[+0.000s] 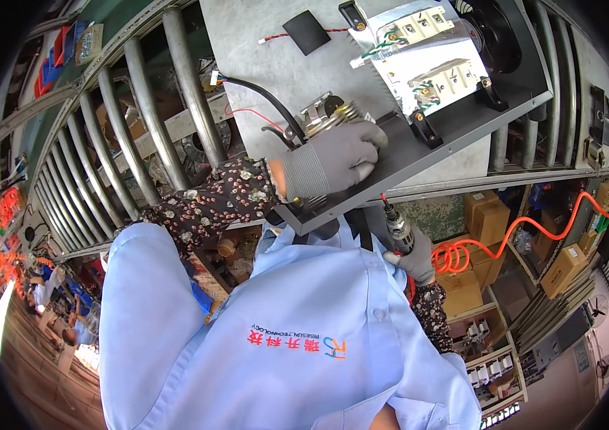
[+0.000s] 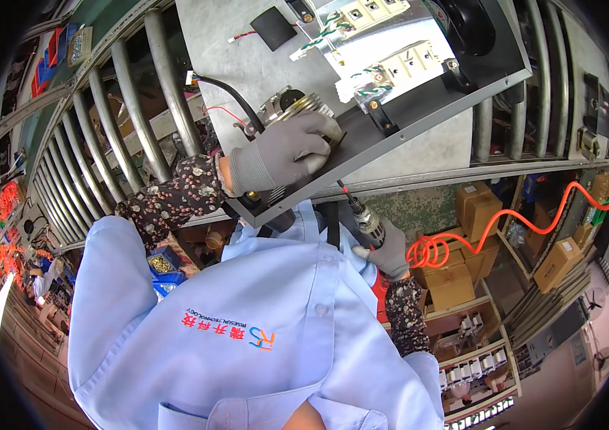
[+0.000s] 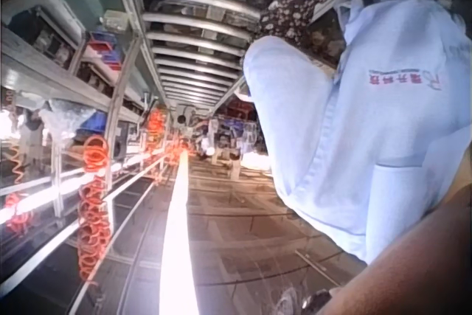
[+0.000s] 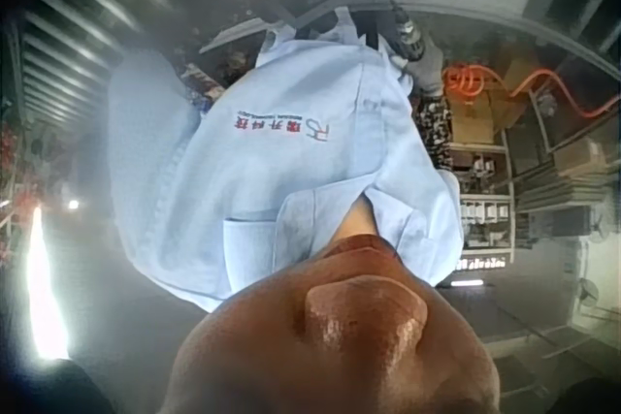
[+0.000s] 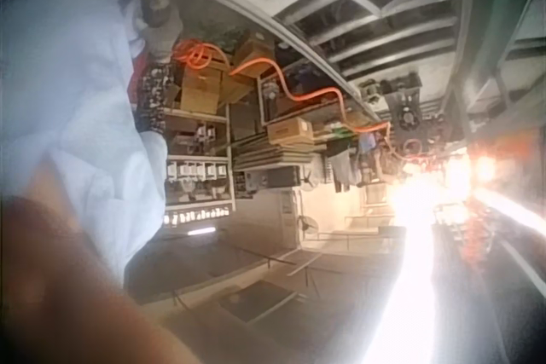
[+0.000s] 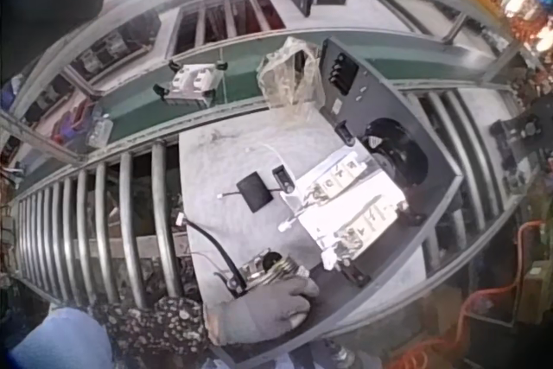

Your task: The person assembles an electronic device on a workbench, using a pneumatic screwdriver to secure components. They handle a white circuit board, a black fan, and a silver heat sink, positioning them on a metal frame and fastening them with screws.

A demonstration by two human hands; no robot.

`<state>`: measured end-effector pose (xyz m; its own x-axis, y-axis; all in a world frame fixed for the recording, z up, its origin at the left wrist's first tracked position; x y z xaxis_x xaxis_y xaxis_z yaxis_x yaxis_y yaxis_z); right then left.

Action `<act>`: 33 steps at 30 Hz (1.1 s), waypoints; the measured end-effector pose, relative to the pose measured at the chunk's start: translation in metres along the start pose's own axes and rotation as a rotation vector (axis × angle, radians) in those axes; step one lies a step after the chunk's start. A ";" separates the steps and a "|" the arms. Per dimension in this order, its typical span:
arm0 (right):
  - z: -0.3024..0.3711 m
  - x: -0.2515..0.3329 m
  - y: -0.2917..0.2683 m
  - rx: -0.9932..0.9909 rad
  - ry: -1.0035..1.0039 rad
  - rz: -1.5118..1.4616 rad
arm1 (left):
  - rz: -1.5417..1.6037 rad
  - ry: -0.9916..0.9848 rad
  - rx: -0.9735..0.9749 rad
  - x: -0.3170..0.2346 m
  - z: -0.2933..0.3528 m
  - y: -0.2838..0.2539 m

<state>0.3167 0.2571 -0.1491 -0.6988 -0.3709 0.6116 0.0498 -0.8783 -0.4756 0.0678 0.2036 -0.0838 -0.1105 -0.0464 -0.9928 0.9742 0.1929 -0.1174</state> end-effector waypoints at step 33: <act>0.003 -0.005 0.006 0.004 -0.005 -0.034 | -0.354 0.084 0.150 -0.003 0.001 0.016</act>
<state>0.3223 0.2529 -0.1527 -0.6967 -0.3420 0.6307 0.0284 -0.8915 -0.4521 0.0839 0.2062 -0.0830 -0.4544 -0.0027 -0.8908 0.8903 0.0338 -0.4542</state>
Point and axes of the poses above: each hand's wrist, its own z-axis away from the middle knuckle, its own y-axis out of the palm, x = y × z, the point moved 9 cm from there along -z, towards the middle knuckle, and after that the axes turned 12 degrees about z, right-handed, at the moved point
